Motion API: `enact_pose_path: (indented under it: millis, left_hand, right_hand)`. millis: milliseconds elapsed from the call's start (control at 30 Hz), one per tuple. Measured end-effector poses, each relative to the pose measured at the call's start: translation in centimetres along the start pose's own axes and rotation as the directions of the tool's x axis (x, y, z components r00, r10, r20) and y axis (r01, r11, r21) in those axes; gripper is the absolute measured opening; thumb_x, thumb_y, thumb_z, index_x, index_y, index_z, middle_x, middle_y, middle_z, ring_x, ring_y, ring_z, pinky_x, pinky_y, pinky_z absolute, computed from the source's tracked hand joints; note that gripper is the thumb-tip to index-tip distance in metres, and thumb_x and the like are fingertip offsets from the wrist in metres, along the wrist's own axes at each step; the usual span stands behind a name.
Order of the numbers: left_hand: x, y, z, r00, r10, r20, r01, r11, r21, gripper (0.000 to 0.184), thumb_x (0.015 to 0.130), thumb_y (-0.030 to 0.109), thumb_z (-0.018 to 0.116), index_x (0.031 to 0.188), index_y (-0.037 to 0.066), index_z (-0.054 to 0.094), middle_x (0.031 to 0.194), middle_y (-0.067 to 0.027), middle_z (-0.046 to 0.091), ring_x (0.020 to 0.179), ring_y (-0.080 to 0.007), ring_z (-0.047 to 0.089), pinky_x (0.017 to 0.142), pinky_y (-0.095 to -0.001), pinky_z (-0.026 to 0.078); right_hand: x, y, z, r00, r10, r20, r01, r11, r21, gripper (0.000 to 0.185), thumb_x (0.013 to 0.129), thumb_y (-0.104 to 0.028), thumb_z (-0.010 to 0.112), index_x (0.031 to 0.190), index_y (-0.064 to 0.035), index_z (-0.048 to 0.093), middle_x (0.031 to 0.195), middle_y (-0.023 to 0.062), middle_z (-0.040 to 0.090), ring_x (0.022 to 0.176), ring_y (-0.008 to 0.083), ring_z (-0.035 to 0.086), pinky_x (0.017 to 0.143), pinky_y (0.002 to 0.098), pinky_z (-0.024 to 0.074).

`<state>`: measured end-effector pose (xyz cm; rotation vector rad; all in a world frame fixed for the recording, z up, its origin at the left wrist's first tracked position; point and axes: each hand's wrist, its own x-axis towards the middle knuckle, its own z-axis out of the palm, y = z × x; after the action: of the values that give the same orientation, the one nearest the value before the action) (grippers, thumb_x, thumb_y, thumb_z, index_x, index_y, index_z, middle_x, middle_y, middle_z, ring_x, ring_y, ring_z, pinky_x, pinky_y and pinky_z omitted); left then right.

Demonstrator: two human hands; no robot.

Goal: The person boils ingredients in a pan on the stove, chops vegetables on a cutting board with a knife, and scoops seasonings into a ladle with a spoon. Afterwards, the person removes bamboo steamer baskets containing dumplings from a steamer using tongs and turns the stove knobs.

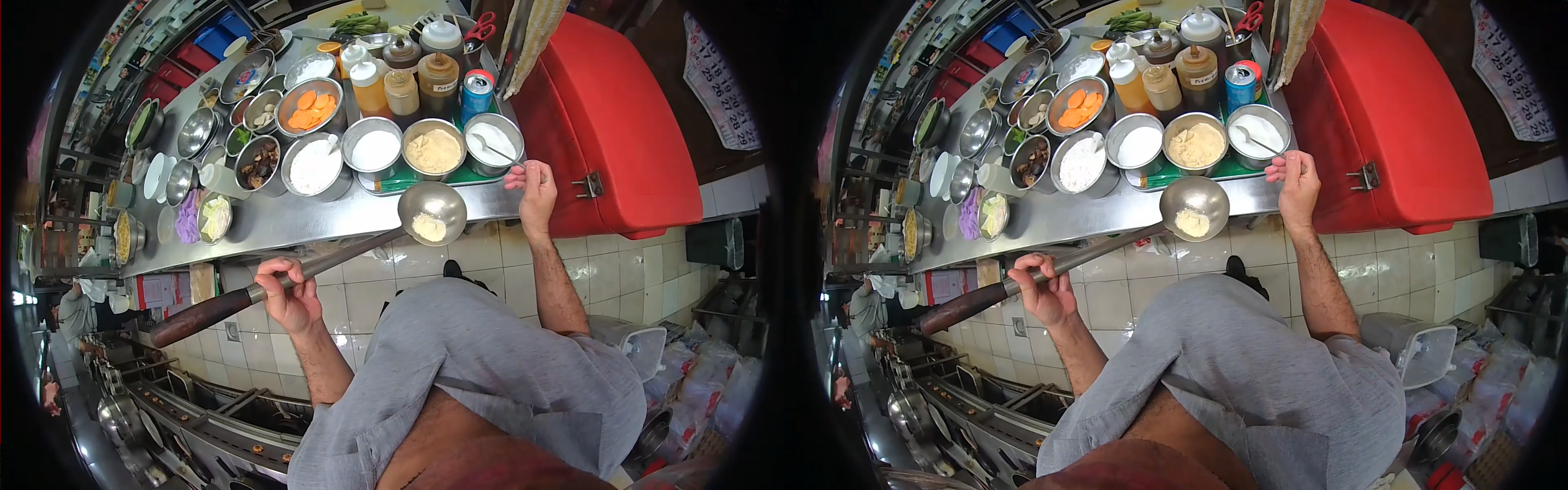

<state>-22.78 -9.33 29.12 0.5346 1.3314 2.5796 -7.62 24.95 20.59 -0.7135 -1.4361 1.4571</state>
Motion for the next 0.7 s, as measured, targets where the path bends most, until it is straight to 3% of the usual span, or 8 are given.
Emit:
enact_pose_path:
  millis: [133,300,533,667,700]
  left_hand:
    - [0.1,-0.2,0.3,1.0,-0.009,0.004,0.009,1.0,0.004,0.04,0.094,0.044,0.039,0.089,0.006,0.052,0.069,-0.0041,0.047,0.047,-0.0046,0.033,0.038,-0.0163,0.032]
    - [0.2,-0.5,0.7,1.0,-0.013,0.013,0.013,1.0,0.005,0.041,0.094,0.044,0.037,0.089,0.007,0.053,0.069,-0.0028,0.049,0.046,-0.0045,0.032,0.037,-0.0157,0.026]
    - [0.5,-1.1,1.2,0.999,-0.042,0.009,0.042,0.998,-0.039,0.042,0.094,0.044,0.038,0.087,0.006,0.053,0.068,-0.0026,0.048,0.047,-0.0045,0.033,0.037,-0.0155,0.026]
    - [0.6,-1.3,1.4,0.999,-0.046,0.026,0.047,0.998,-0.046,0.042,0.094,0.044,0.037,0.088,0.006,0.053,0.068,-0.0028,0.048,0.047,-0.0047,0.033,0.037,-0.0157,0.026]
    - [0.7,-1.4,1.3,0.999,-0.047,0.026,0.048,0.998,-0.046,0.042,0.094,0.044,0.037,0.088,0.006,0.053,0.068,-0.003,0.048,0.047,-0.0048,0.033,0.037,-0.0158,0.027]
  right_hand:
    - [0.3,-0.4,0.2,0.999,0.03,-0.029,-0.029,0.999,0.033,0.024,0.096,-0.02,0.041,0.094,0.0026,0.048,0.078,0.0127,0.059,0.064,0.0177,0.062,0.055,0.0273,0.0508]
    - [1.0,-0.3,-0.3,0.98,0.156,-0.123,-0.128,0.969,0.21,0.024,0.094,-0.019,0.043,0.096,0.0039,0.046,0.078,0.0161,0.058,0.062,0.0214,0.062,0.054,0.0291,0.0515]
    - [0.3,-2.1,-2.9,0.974,0.189,-0.127,-0.14,0.937,0.319,0.021,0.093,-0.017,0.044,0.096,0.0036,0.046,0.078,0.0173,0.058,0.062,0.0238,0.062,0.053,0.0304,0.0513]
    - [-1.6,-5.0,-5.1,0.983,0.179,0.045,-0.184,0.927,0.326,0.02,0.094,-0.016,0.044,0.096,0.0035,0.049,0.08,0.016,0.06,0.063,0.0224,0.062,0.055,0.0296,0.0509]
    - [-2.0,-5.7,-5.4,0.981,0.121,0.155,-0.148,0.972,0.18,0.02,0.094,-0.015,0.045,0.096,0.0043,0.05,0.081,0.0154,0.06,0.065,0.0211,0.062,0.057,0.0285,0.0508]
